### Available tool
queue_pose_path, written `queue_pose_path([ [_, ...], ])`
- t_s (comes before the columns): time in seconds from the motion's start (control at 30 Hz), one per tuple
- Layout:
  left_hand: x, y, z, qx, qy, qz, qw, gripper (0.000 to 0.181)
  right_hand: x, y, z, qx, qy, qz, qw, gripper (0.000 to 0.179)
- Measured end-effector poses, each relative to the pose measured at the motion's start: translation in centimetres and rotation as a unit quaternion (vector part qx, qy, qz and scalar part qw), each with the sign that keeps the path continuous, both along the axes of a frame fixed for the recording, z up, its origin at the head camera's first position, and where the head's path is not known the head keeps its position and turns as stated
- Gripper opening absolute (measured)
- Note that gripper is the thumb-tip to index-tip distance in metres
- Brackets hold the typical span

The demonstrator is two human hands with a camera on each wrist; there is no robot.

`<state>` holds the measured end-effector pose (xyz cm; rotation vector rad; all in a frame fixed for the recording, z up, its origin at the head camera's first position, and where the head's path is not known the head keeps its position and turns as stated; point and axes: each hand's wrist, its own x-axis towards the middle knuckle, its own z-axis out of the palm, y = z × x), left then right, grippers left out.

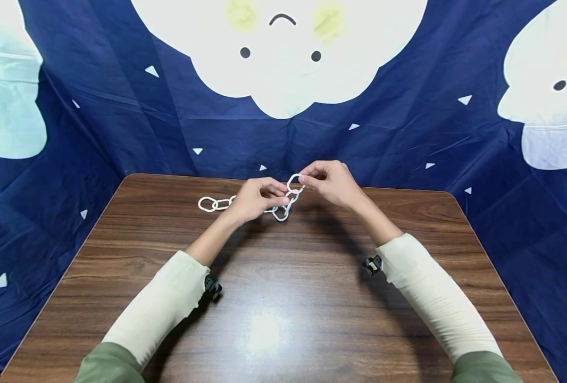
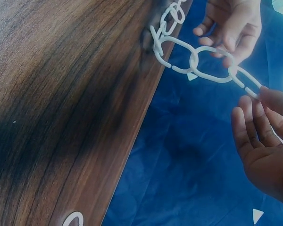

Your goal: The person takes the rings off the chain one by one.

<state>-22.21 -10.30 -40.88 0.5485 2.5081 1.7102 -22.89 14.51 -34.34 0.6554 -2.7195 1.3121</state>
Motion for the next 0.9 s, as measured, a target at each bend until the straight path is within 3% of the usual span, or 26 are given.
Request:
queue_pose_path([
  [0.37, 0.1, 0.2, -0.61, -0.027, -0.011, -0.017, 0.9994, 0.03, -0.15, 0.02, 0.03, 0.001, 0.003, 0.003, 1.0, 0.011],
  [0.9, 0.13, 0.41, -0.78, -0.077, 0.009, -0.005, 0.997, 0.015, -0.03, 0.21, 0.27, 0.001, 0.0, 0.002, 1.0, 0.013],
])
